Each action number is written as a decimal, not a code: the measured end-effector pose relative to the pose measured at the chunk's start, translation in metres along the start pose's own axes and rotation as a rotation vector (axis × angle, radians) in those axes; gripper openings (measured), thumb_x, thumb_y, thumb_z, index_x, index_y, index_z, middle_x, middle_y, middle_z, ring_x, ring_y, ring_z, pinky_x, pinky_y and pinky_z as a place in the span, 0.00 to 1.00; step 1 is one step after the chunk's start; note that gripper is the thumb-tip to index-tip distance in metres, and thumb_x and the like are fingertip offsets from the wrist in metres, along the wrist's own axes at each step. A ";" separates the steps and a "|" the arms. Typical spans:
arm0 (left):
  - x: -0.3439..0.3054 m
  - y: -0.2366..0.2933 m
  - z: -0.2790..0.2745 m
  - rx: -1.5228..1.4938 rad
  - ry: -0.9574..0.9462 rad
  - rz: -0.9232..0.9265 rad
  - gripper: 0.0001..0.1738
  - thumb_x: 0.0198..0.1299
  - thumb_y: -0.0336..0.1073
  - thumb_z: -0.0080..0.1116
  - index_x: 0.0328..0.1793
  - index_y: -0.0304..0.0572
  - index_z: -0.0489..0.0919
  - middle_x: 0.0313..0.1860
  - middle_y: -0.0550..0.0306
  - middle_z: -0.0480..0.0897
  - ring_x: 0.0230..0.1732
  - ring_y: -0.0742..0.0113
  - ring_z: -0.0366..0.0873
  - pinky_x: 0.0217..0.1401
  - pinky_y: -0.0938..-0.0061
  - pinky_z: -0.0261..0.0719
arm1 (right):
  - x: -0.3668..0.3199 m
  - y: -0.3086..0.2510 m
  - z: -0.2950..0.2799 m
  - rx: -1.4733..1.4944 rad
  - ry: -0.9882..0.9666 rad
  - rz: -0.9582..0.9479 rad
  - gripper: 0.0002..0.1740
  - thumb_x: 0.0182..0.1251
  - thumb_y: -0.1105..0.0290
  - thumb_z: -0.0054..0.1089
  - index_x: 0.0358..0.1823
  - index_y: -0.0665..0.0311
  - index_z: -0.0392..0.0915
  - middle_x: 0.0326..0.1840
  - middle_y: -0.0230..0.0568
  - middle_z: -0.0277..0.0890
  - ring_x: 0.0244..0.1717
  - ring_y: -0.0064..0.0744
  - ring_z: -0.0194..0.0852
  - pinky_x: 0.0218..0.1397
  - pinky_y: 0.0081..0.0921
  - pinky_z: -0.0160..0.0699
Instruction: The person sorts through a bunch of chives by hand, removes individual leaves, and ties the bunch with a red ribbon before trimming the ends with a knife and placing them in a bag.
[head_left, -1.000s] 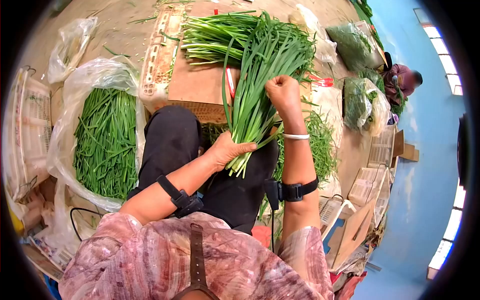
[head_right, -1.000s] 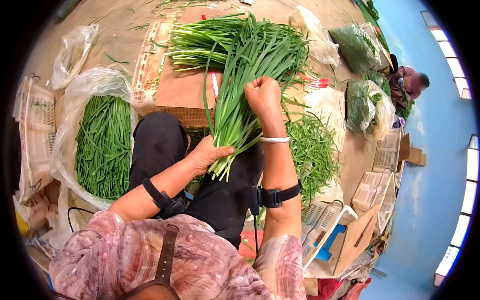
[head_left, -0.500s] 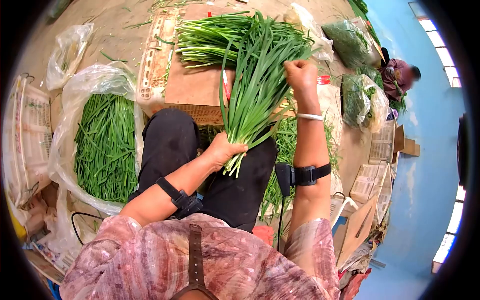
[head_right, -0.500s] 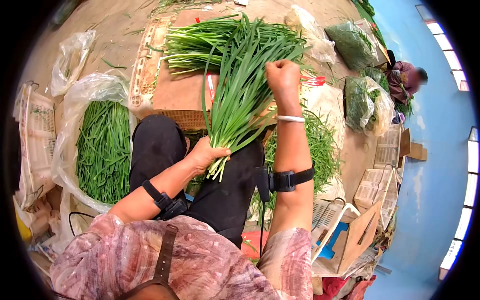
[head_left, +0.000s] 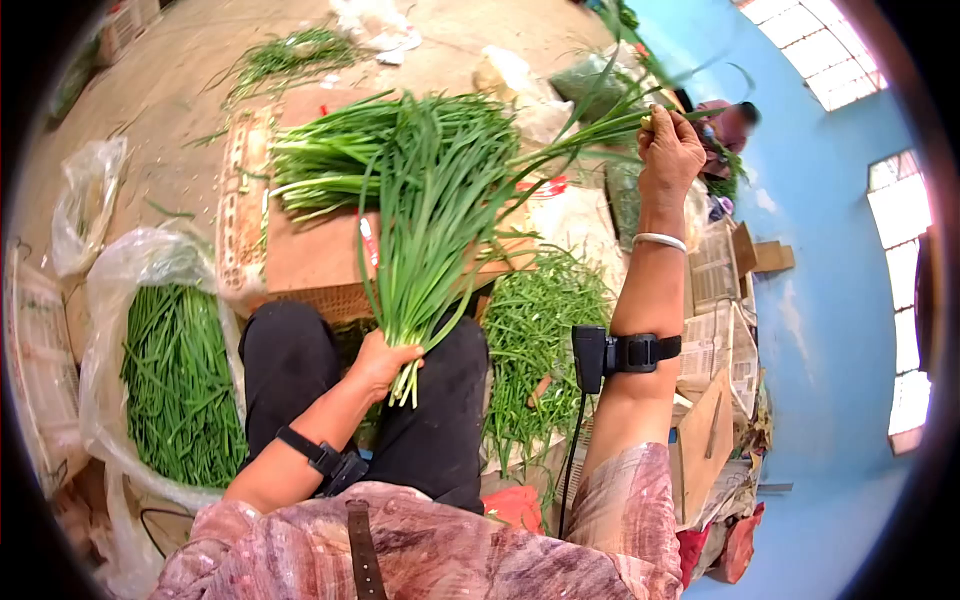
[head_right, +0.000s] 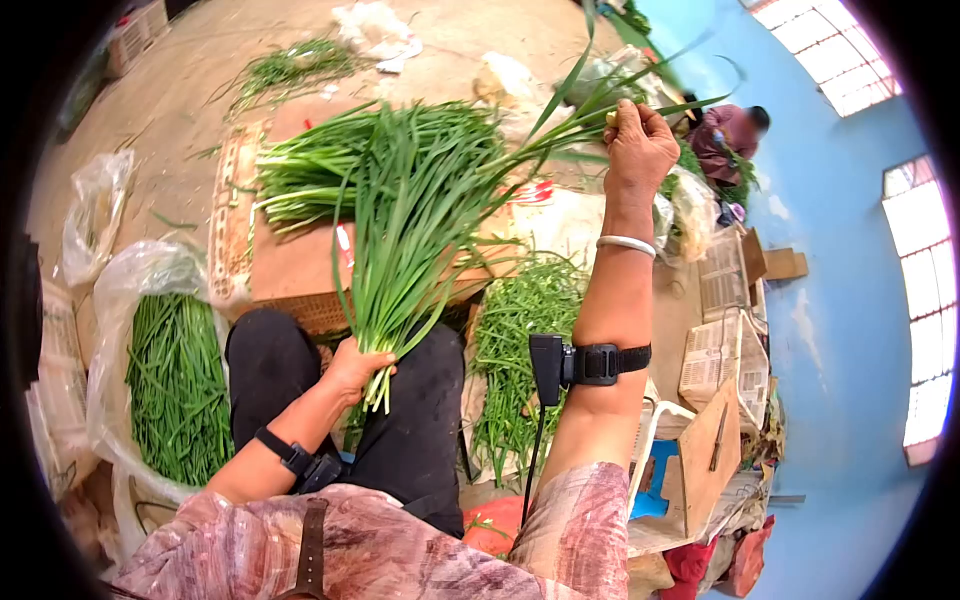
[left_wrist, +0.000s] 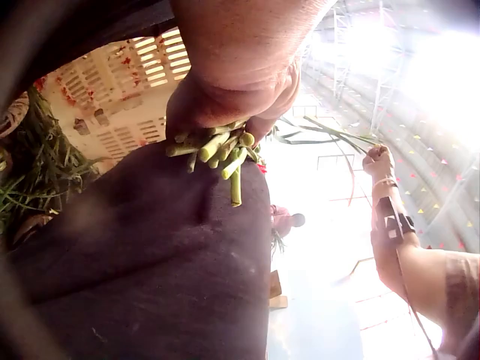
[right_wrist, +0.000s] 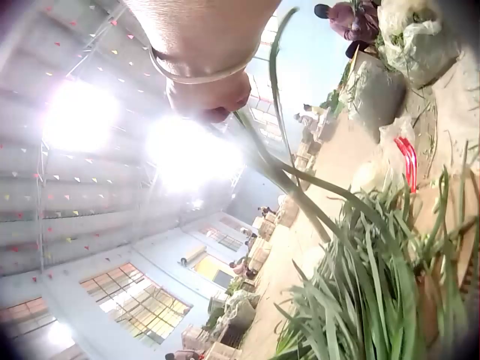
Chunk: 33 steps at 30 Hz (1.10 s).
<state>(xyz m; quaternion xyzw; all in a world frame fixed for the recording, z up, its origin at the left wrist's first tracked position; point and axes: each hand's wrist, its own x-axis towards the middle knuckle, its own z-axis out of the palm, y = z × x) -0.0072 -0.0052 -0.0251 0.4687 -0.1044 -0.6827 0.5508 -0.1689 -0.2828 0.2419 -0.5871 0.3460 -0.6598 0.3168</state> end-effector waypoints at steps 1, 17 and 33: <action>0.000 0.000 0.000 -0.001 0.003 -0.005 0.12 0.47 0.18 0.59 0.39 0.32 0.75 0.30 0.54 0.79 0.24 0.67 0.78 0.28 0.75 0.79 | 0.007 -0.009 -0.006 0.049 0.046 -0.001 0.06 0.58 0.74 0.60 0.32 0.71 0.75 0.22 0.36 0.74 0.16 0.19 0.67 0.17 0.13 0.64; -0.003 0.008 -0.006 -0.068 -0.117 -0.035 0.13 0.48 0.22 0.59 0.41 0.31 0.74 0.30 0.49 0.79 0.26 0.63 0.79 0.30 0.72 0.81 | -0.031 -0.026 -0.106 0.696 -0.249 0.349 0.07 0.62 0.66 0.49 0.33 0.61 0.71 0.16 0.23 0.56 0.20 0.19 0.56 0.24 0.20 0.56; -0.004 0.015 -0.006 -0.108 -0.177 -0.117 0.14 0.51 0.23 0.58 0.45 0.29 0.73 0.32 0.47 0.78 0.31 0.59 0.80 0.33 0.68 0.84 | -0.066 -0.002 -0.066 0.526 -0.258 0.379 0.06 0.61 0.69 0.51 0.30 0.65 0.71 0.20 0.31 0.61 0.20 0.22 0.57 0.25 0.16 0.60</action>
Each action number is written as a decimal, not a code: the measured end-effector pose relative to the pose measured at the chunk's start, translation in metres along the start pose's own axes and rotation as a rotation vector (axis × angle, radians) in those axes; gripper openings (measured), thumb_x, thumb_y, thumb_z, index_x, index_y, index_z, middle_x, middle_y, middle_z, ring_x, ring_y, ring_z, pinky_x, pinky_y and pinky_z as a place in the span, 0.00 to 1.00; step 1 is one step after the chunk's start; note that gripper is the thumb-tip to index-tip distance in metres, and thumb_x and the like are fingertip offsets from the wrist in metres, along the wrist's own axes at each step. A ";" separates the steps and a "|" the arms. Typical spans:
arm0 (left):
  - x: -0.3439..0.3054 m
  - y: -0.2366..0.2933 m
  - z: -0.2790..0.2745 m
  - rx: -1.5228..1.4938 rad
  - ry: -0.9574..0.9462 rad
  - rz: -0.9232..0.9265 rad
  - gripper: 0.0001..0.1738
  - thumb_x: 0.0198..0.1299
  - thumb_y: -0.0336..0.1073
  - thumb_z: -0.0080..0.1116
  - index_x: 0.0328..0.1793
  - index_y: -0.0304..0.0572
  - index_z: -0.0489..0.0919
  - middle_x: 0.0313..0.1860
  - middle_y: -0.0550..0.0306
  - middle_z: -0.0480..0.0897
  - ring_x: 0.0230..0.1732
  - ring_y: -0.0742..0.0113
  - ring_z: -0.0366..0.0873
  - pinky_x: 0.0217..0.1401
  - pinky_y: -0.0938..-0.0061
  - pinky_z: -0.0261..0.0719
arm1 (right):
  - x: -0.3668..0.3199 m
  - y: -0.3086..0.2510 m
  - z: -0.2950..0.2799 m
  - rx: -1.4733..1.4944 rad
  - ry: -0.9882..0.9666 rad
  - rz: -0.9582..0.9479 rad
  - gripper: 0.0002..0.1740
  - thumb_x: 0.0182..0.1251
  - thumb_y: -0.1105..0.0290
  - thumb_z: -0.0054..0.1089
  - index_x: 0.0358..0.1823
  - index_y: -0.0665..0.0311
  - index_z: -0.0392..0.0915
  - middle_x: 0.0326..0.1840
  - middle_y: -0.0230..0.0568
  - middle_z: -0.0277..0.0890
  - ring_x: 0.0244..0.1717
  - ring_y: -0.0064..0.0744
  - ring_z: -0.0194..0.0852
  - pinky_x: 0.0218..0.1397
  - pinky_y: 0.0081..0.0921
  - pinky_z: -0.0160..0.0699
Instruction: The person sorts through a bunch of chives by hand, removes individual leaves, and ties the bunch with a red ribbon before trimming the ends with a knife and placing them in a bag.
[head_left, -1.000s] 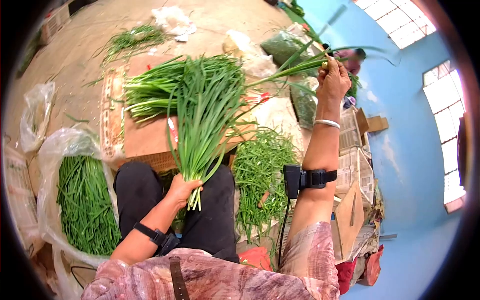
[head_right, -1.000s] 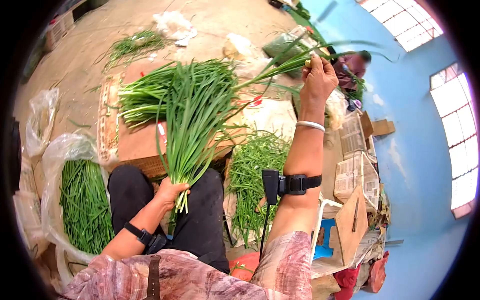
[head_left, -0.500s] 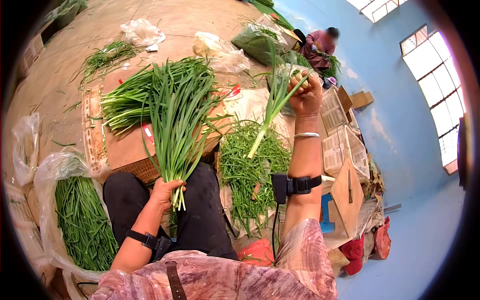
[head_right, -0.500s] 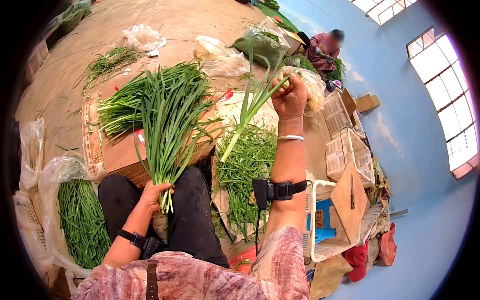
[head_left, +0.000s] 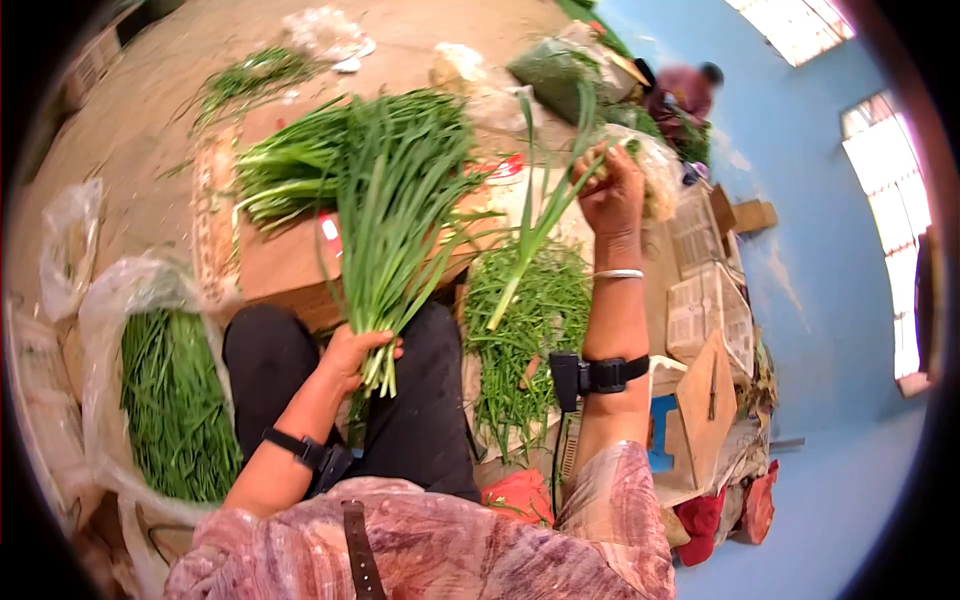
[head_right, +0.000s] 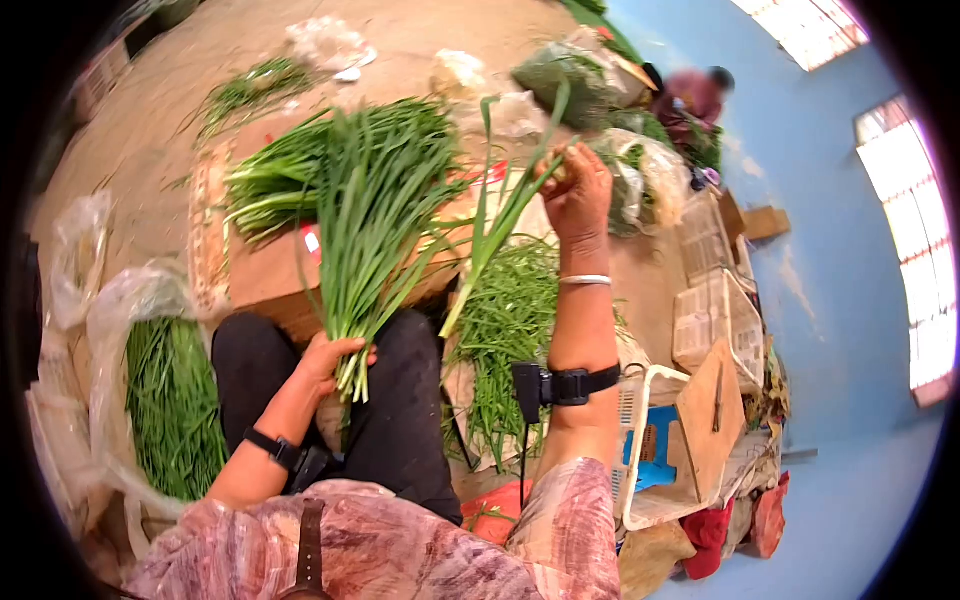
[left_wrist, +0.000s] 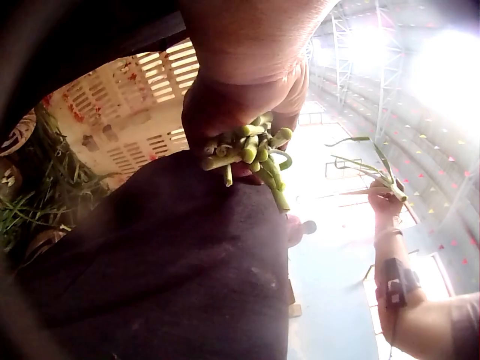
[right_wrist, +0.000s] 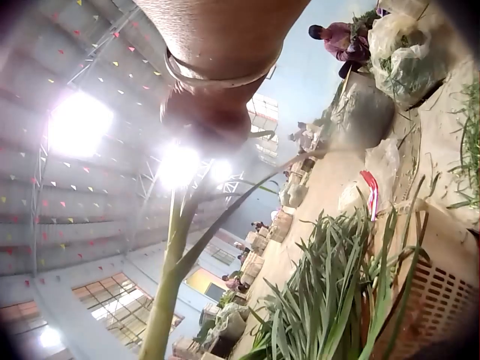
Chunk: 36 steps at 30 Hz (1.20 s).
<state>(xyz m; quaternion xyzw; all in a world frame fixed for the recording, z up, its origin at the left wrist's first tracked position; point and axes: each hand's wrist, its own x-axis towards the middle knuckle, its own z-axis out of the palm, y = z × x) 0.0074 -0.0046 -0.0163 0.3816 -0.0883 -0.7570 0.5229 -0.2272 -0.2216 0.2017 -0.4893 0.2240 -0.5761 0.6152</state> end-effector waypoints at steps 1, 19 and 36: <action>-0.001 -0.001 -0.001 -0.018 -0.015 0.000 0.14 0.51 0.24 0.59 0.45 0.29 0.73 0.33 0.47 0.78 0.31 0.58 0.80 0.34 0.68 0.84 | -0.001 0.004 0.010 -0.022 -0.051 0.022 0.05 0.60 0.72 0.52 0.30 0.66 0.71 0.21 0.33 0.63 0.21 0.22 0.56 0.25 0.17 0.61; -0.002 0.002 -0.007 -0.319 -0.333 -0.113 0.27 0.62 0.49 0.51 0.56 0.31 0.70 0.45 0.37 0.78 0.43 0.48 0.80 0.47 0.58 0.80 | -0.011 0.158 0.102 -0.952 -0.187 0.448 0.12 0.62 0.71 0.53 0.22 0.70 0.70 0.15 0.36 0.70 0.15 0.30 0.78 0.12 0.21 0.69; -0.013 0.012 0.002 -0.279 -0.288 -0.129 0.16 0.60 0.38 0.55 0.49 0.34 0.71 0.35 0.48 0.80 0.30 0.64 0.81 0.29 0.70 0.83 | -0.133 0.084 0.050 -0.617 -0.024 0.716 0.16 0.66 0.67 0.51 0.45 0.77 0.71 0.31 0.47 0.76 0.29 0.33 0.80 0.29 0.22 0.80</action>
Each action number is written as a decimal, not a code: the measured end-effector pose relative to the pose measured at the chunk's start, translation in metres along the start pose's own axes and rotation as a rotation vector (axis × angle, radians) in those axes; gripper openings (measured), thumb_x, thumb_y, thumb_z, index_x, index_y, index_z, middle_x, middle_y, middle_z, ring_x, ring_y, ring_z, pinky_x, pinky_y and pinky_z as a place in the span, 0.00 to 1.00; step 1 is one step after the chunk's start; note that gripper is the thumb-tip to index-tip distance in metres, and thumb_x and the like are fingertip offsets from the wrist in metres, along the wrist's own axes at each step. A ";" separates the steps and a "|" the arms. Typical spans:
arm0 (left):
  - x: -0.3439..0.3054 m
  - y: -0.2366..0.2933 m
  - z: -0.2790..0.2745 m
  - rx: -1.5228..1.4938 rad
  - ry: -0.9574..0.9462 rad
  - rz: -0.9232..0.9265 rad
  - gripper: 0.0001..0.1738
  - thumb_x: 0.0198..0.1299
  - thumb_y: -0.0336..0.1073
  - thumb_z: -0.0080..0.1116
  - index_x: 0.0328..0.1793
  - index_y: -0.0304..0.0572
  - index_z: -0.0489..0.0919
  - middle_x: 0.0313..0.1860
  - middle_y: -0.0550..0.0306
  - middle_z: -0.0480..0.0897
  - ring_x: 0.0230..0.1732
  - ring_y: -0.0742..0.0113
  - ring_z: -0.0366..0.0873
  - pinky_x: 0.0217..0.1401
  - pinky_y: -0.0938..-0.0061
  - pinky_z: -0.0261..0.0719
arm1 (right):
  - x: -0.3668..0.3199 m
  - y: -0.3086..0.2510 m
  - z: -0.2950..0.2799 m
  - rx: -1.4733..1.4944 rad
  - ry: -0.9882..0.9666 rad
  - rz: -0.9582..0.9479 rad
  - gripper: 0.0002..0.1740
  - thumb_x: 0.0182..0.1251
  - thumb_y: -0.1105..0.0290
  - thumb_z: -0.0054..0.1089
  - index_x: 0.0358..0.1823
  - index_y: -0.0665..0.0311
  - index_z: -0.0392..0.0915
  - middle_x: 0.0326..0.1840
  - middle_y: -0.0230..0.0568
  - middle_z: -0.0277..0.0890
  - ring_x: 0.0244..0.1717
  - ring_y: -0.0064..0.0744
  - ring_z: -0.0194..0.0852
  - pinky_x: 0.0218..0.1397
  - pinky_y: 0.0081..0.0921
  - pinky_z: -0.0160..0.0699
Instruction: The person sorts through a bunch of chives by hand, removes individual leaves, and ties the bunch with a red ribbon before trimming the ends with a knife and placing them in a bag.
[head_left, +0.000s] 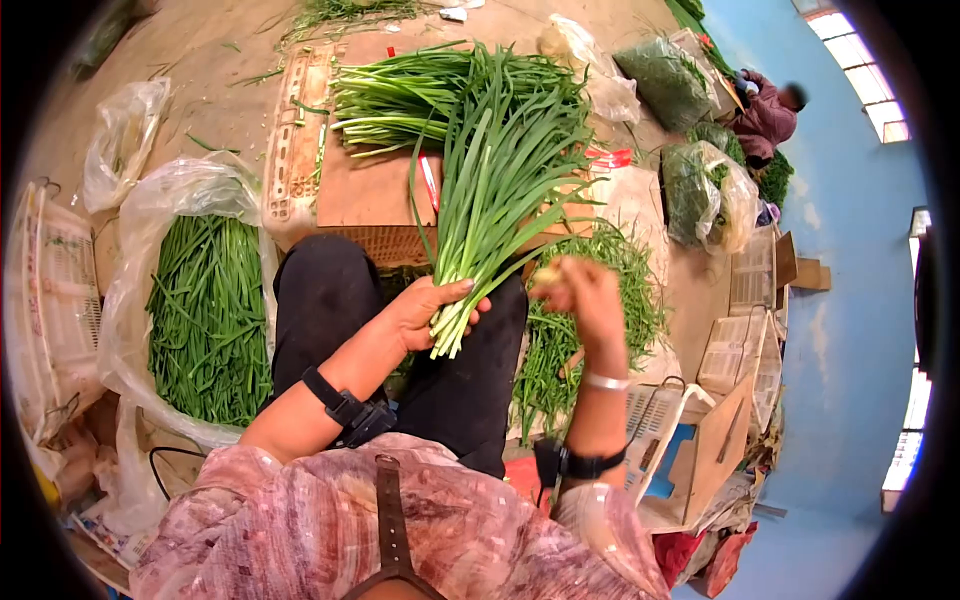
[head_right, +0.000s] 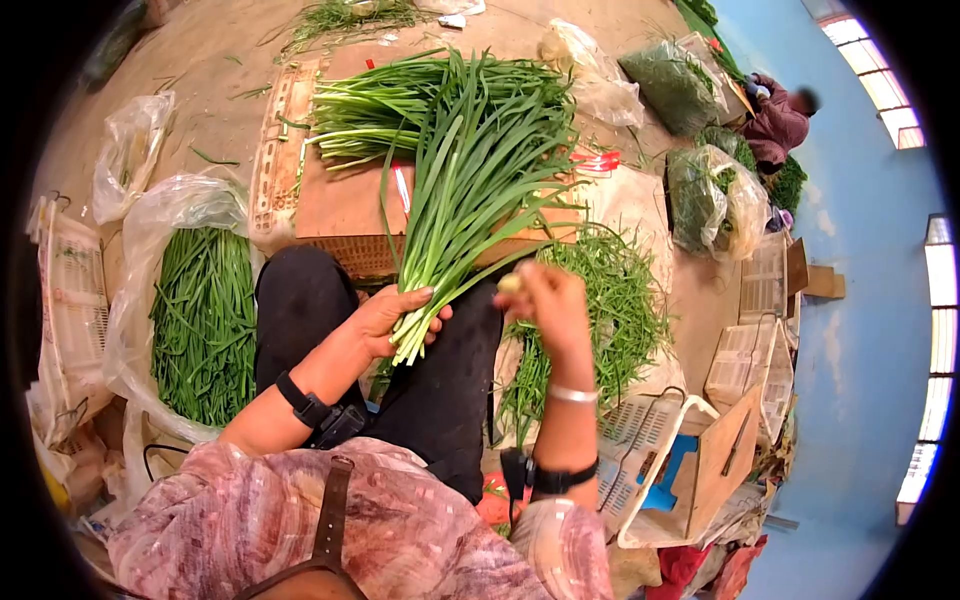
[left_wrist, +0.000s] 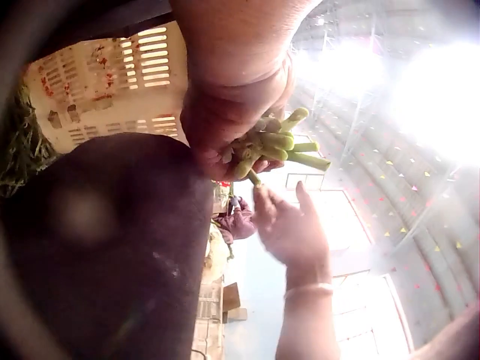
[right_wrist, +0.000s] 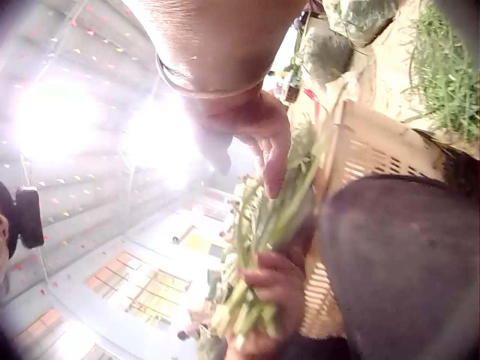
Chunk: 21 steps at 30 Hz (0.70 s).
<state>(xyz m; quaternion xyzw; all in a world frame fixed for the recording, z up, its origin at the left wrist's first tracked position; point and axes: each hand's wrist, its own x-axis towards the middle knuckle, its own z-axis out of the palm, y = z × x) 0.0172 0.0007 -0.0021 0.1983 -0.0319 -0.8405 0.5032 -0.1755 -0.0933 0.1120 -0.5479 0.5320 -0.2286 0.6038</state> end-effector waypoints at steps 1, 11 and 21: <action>-0.001 0.000 0.000 -0.064 -0.043 -0.019 0.17 0.61 0.39 0.55 0.50 0.35 0.70 0.37 0.49 0.80 0.31 0.63 0.81 0.31 0.69 0.82 | -0.012 0.013 0.011 0.117 -0.018 0.069 0.18 0.66 0.66 0.52 0.48 0.77 0.70 0.34 0.47 0.76 0.31 0.32 0.80 0.31 0.22 0.80; -0.034 0.009 0.031 0.888 0.159 0.326 0.24 0.49 0.34 0.64 0.51 0.32 0.71 0.40 0.48 0.79 0.38 0.60 0.79 0.38 0.68 0.79 | 0.001 0.051 0.095 0.789 -0.128 -0.097 0.34 0.54 0.54 0.67 0.54 0.72 0.66 0.47 0.40 0.72 0.46 0.29 0.72 0.49 0.27 0.72; -0.034 -0.002 0.050 2.356 0.574 0.104 0.55 0.43 0.41 0.66 0.66 0.16 0.43 0.45 0.34 0.73 0.36 0.47 0.80 0.37 0.61 0.79 | 0.022 0.067 0.126 0.898 -0.202 -0.007 0.23 0.53 0.69 0.68 0.46 0.76 0.72 0.40 0.48 0.78 0.39 0.38 0.79 0.42 0.32 0.81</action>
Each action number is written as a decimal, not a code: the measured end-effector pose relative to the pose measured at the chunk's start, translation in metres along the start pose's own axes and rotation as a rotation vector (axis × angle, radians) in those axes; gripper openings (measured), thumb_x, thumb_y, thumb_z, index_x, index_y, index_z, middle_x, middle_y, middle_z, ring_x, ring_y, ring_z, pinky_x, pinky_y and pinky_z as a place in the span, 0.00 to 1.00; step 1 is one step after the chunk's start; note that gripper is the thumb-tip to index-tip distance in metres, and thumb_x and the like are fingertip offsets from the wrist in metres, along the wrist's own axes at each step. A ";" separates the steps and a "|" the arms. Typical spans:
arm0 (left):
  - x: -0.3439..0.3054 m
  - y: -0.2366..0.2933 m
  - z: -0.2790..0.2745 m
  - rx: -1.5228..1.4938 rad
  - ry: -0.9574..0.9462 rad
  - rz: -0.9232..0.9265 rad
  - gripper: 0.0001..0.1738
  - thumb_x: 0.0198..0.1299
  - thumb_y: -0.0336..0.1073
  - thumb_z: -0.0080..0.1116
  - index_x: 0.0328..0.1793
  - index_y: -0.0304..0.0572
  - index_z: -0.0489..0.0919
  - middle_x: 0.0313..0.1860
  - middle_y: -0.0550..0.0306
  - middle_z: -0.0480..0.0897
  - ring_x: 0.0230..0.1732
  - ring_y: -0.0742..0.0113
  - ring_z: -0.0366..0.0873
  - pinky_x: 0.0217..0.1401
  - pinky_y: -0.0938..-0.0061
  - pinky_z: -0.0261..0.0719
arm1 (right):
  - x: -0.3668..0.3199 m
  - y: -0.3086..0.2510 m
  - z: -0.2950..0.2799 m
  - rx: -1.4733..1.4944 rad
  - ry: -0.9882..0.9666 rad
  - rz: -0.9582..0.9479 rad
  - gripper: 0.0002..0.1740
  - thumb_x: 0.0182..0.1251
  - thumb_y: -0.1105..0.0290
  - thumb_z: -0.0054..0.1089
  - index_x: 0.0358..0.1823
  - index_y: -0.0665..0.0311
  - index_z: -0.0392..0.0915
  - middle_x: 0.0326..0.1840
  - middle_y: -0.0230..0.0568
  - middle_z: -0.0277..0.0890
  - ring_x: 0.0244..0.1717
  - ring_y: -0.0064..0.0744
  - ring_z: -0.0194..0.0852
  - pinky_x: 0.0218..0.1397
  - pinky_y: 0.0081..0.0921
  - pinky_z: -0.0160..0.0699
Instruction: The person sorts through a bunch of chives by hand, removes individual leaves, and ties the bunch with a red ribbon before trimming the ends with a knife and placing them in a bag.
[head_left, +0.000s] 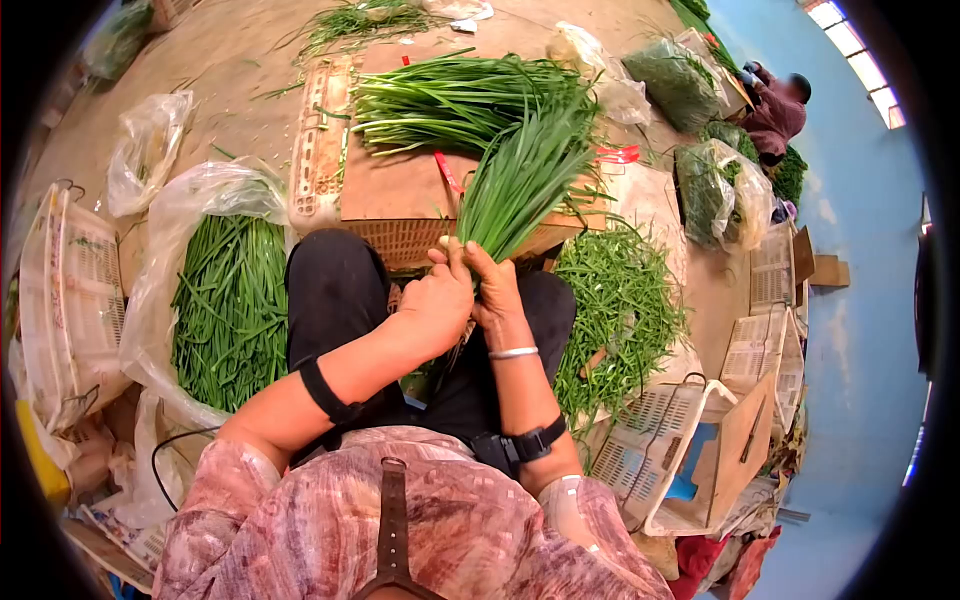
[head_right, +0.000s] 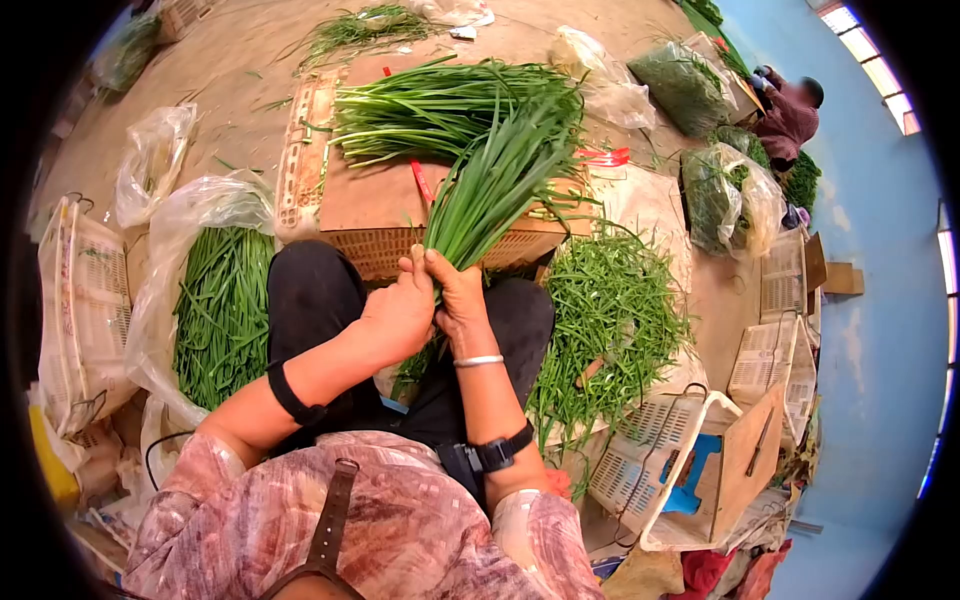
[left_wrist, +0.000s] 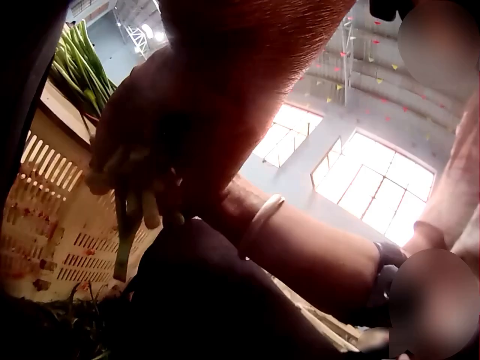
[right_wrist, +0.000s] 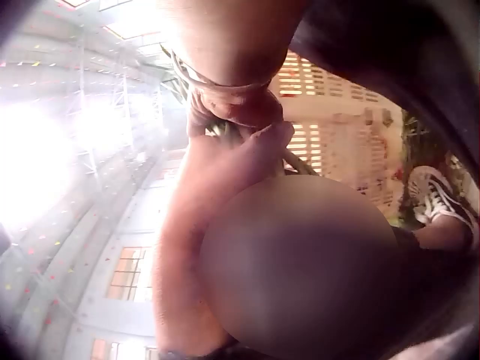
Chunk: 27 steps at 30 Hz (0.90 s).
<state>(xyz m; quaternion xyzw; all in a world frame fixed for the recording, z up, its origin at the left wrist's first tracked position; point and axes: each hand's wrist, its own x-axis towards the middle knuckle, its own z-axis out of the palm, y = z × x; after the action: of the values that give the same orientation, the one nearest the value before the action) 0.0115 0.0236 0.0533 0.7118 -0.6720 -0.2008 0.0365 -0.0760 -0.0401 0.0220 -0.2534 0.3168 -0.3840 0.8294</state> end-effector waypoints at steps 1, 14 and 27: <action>-0.004 0.002 0.000 -0.001 0.001 -0.001 0.55 0.43 0.41 0.66 0.66 0.16 0.43 0.45 0.34 0.73 0.36 0.47 0.80 0.37 0.61 0.79 | 0.003 0.005 -0.006 0.077 0.044 0.066 0.19 0.54 0.71 0.66 0.43 0.77 0.74 0.38 0.50 0.79 0.38 0.40 0.80 0.42 0.33 0.82; -0.020 -0.040 -0.031 -1.356 -0.133 -0.067 0.46 0.55 0.47 0.62 0.70 0.29 0.50 0.39 0.51 0.80 0.39 0.70 0.77 0.43 0.76 0.74 | -0.021 0.002 -0.049 0.397 -0.187 0.105 0.21 0.62 0.67 0.55 0.53 0.72 0.67 0.46 0.53 0.75 0.35 0.36 0.77 0.39 0.38 0.81; 0.063 0.015 -0.060 -1.566 0.114 0.462 0.34 0.39 0.37 0.73 0.54 0.35 0.73 0.46 0.56 0.79 0.47 0.68 0.75 0.53 0.72 0.73 | -0.046 -0.061 -0.007 -0.546 -0.289 -0.113 0.28 0.43 0.64 0.74 0.43 0.71 0.72 0.35 0.42 0.77 0.31 0.32 0.78 0.38 0.27 0.79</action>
<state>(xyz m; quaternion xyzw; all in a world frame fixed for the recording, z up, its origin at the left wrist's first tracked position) 0.0181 -0.0517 0.0984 0.3328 -0.4638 -0.5629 0.5977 -0.1332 -0.0394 0.0733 -0.5357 0.2724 -0.2904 0.7446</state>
